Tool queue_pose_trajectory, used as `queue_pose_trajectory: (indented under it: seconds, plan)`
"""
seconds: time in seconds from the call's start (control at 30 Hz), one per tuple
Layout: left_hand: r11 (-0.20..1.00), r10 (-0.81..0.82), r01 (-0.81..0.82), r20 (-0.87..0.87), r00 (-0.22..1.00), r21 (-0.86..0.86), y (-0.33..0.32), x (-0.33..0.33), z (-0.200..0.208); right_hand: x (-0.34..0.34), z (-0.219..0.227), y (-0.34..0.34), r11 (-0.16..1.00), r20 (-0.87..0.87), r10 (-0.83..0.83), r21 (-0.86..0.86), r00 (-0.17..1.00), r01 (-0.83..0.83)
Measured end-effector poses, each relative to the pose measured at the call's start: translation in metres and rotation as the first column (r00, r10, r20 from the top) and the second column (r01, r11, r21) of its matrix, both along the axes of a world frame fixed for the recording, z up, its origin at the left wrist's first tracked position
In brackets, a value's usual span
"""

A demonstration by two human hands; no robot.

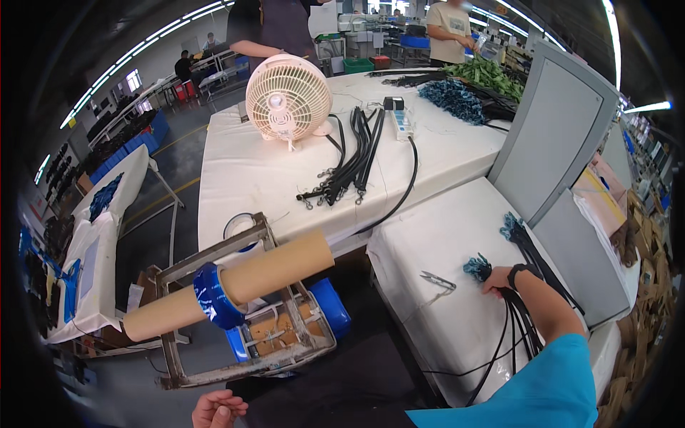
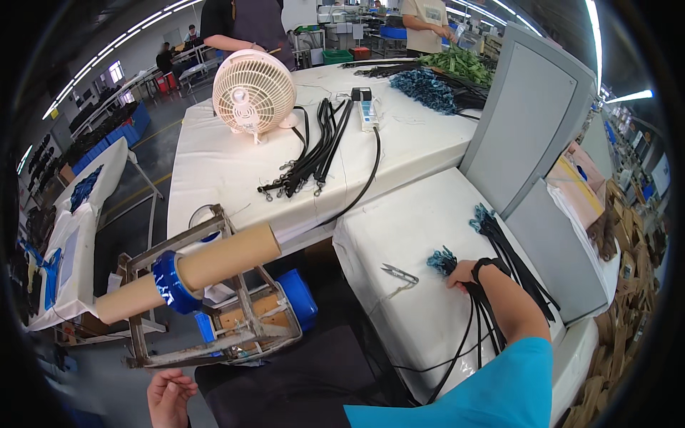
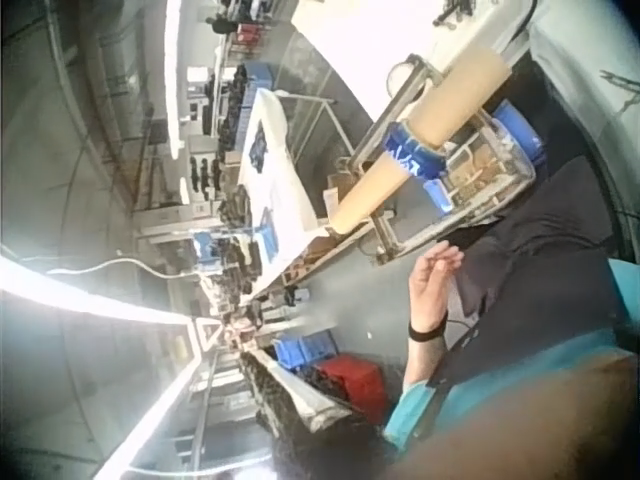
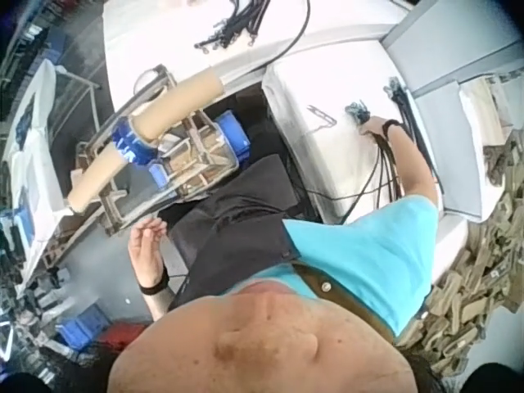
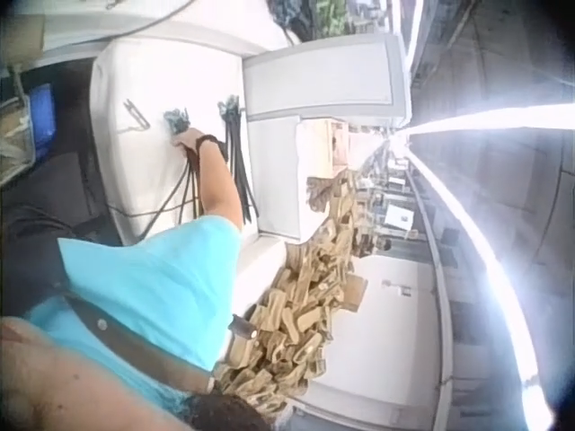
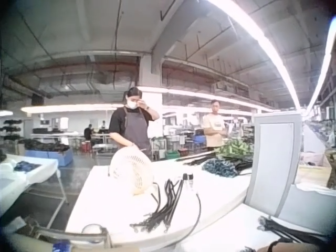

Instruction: Assembling metal clips and hardware onto black straps in a workshop environment.

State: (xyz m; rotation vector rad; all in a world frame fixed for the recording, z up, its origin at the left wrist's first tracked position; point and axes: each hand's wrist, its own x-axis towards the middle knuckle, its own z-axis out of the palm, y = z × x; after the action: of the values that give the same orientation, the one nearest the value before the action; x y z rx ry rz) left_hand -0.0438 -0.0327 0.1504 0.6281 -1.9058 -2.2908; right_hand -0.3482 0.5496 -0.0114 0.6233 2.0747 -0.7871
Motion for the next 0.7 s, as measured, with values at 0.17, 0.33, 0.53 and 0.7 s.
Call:
queue_pose_trajectory:
  seconds: [0.17, 0.33, 0.53, 0.7]
  plan:
    - [0.975, -0.219, 0.223, 0.194, 0.956, 0.002, -0.009, -0.060, 0.007, -0.016, -0.007, 0.006, 0.998, 0.133, 0.049, 0.022, 0.990, -0.052]
    - [0.836, -0.524, 0.527, 0.504, 0.687, 0.151, -0.022, -0.117, 0.024, -0.022, -0.013, 0.004, 0.997, 0.251, -0.017, 0.083, 0.968, -0.004]
    - [0.819, -0.398, 0.566, 0.620, 0.676, -0.092, -0.015, -0.129, 0.022, -0.026, -0.026, 0.010, 0.994, 0.332, -0.032, 0.105, 0.943, -0.003]
    - [0.757, -0.233, 0.572, 0.688, 0.688, -0.315, 0.001, -0.126, 0.016, -0.026, -0.044, 0.021, 0.985, 0.379, 0.081, 0.111, 0.922, -0.132]
